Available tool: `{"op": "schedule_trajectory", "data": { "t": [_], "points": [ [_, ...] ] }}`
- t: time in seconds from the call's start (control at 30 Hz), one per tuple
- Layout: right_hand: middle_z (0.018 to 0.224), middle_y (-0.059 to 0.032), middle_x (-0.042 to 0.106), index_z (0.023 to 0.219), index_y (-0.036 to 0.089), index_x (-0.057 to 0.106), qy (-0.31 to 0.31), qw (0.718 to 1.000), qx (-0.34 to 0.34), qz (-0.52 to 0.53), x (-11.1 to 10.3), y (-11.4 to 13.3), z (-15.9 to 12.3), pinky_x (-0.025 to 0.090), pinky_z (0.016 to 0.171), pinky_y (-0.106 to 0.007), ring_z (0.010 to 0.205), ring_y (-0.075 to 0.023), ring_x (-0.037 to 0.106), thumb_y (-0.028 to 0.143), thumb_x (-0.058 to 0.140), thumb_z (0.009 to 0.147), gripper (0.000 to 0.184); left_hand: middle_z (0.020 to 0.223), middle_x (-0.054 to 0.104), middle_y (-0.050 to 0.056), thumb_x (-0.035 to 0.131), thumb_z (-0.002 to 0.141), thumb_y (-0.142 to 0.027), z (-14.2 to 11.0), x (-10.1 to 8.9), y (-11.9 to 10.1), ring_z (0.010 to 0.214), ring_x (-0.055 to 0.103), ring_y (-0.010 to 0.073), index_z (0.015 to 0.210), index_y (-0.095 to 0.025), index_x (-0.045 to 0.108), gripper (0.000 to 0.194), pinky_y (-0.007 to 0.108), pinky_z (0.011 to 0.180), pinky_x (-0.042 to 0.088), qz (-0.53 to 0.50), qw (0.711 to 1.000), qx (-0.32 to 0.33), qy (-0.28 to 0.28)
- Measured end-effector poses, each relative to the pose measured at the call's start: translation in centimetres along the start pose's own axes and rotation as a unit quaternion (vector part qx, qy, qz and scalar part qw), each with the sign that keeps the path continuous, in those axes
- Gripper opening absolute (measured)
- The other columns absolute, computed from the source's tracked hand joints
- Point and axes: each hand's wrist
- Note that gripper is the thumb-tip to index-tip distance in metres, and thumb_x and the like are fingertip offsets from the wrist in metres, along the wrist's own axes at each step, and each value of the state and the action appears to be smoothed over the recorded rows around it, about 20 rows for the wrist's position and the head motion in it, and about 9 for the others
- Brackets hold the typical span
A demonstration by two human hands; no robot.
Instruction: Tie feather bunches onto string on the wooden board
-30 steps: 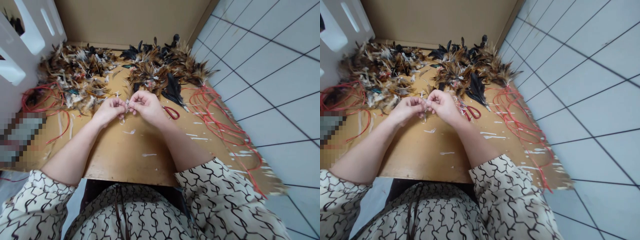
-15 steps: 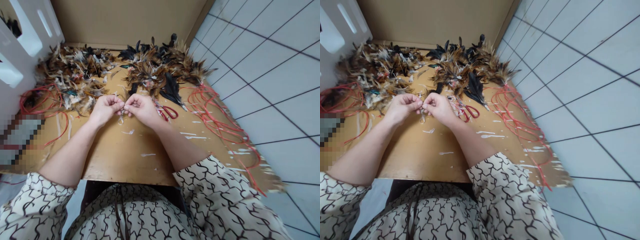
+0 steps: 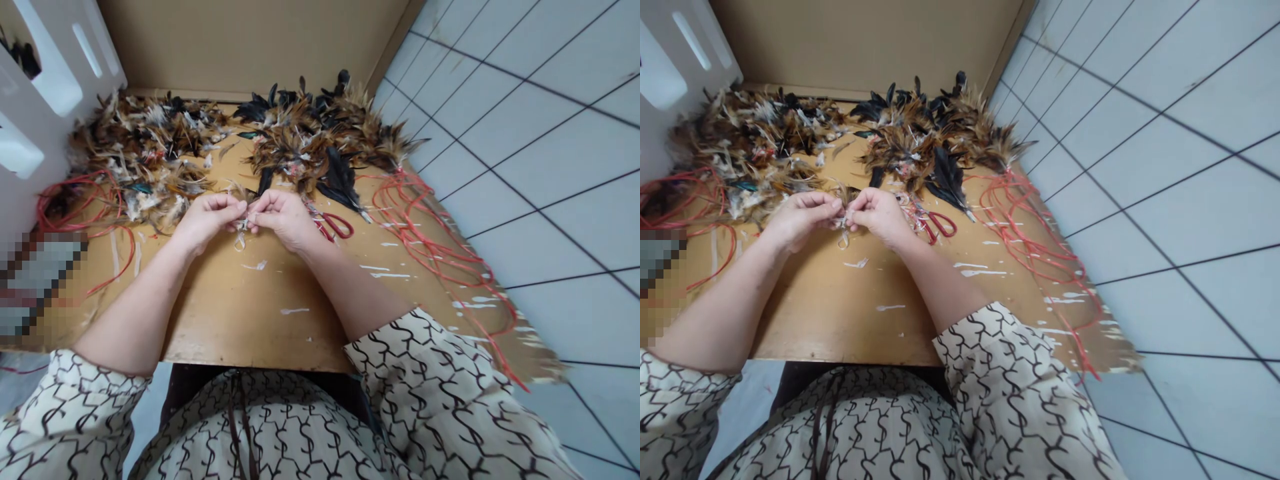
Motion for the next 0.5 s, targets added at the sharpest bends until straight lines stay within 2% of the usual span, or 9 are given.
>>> {"op": "schedule_trajectory", "data": {
  "t": [0.13, 0.3, 0.5],
  "points": [
    [0.057, 0.0035, 0.062, 0.063, 0.016, 0.052, -0.008, 1.0, -0.014, -0.014, 0.3, 0.0, -0.1, 0.047, 0.05, -0.02, 0.05, -0.0066, 0.057, 0.014, 0.07, 0.058, 0.018, 0.052, 0.062, -0.001, 0.074, 0.055, -0.018, -0.1, 0.1, -0.1, 0.048, 0.057, 0.0094, 0.062, -0.013, 0.06, 0.017, 0.02, 0.049, 0.047, -0.029, 0.999, -0.04, -0.014],
    [0.059, 0.0036, 0.061, 0.064, 0.017, 0.052, -0.017, 0.998, -0.024, -0.048, 0.6, 0.1, -0.3, 0.046, 0.049, -0.019, 0.052, -0.0071, 0.056, 0.016, 0.067, 0.06, 0.015, 0.053, 0.063, -0.001, 0.069, 0.052, -0.004, -0.2, 0.0, -0.2, 0.046, 0.06, 0.0106, 0.069, -0.012, 0.059, 0.021, 0.021, 0.048, 0.05, -0.051, 0.996, -0.08, 0.005],
    [0.062, 0.0038, 0.057, 0.064, 0.018, 0.05, -0.05, 0.989, -0.06, -0.122, 1.1, 0.0, -0.4, 0.044, 0.054, -0.021, 0.055, -0.0072, 0.053, 0.015, 0.063, 0.062, 0.013, 0.05, 0.062, -0.002, 0.065, 0.051, -0.002, -0.1, 0.1, -0.3, 0.04, 0.055, 0.0078, 0.063, -0.012, 0.061, 0.016, 0.019, 0.044, 0.048, -0.063, 0.994, -0.087, -0.005]
  ]
}}
Point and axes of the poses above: each hand's wrist, its own z-axis towards the middle knuckle, its own x-axis out of the palm, y = z × x
